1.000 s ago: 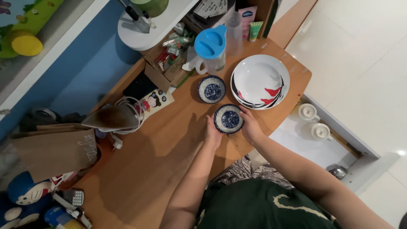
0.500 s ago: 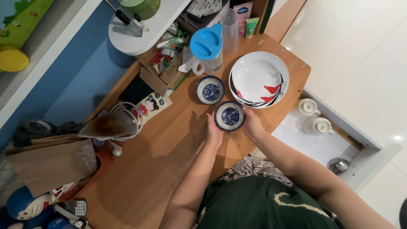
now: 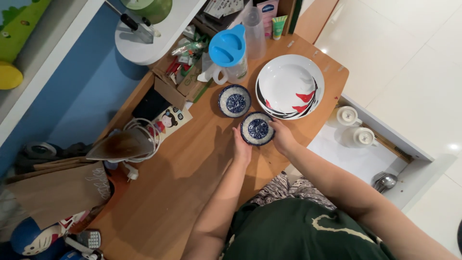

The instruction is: Moving plates, mugs, and cutlery from a drawer and arranging them on a desk.

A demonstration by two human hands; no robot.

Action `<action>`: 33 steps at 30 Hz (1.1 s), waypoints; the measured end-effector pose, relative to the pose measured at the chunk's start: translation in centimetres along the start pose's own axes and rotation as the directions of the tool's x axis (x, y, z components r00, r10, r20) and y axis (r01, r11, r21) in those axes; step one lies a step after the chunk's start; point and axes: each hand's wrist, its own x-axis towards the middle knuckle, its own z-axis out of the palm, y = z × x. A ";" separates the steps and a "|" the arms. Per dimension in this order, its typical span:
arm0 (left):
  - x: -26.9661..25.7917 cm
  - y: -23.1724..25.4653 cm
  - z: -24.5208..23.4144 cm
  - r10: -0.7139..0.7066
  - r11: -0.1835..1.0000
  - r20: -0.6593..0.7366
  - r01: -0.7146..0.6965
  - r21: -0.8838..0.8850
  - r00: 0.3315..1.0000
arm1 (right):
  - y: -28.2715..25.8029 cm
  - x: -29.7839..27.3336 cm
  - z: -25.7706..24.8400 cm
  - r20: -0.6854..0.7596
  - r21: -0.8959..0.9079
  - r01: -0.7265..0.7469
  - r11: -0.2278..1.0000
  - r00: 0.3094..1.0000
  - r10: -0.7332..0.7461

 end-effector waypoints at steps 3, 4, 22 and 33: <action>0.7 -0.8 -1.3 -0.022 1.000 -0.053 0.021 -0.018 0.998 | 1.1 0.7 -1.0 -0.015 -0.015 -0.001 1.000 1.000 0.000; 0.8 -1.7 -2.6 -0.037 0.999 -0.036 0.036 -0.022 0.999 | 1.3 0.7 -1.2 -0.032 -0.016 0.014 1.000 0.999 -0.014; -8.1 -5.7 14.6 -0.174 0.256 0.863 -0.824 0.505 0.475 | -5.2 -9.7 -29.0 -0.376 -0.880 -0.223 0.419 0.866 -0.329; -9.6 -14.5 16.4 -0.199 0.260 0.676 -0.627 0.734 0.709 | -12.9 -9.3 -29.3 -0.037 -0.978 -0.130 -0.163 0.878 -0.478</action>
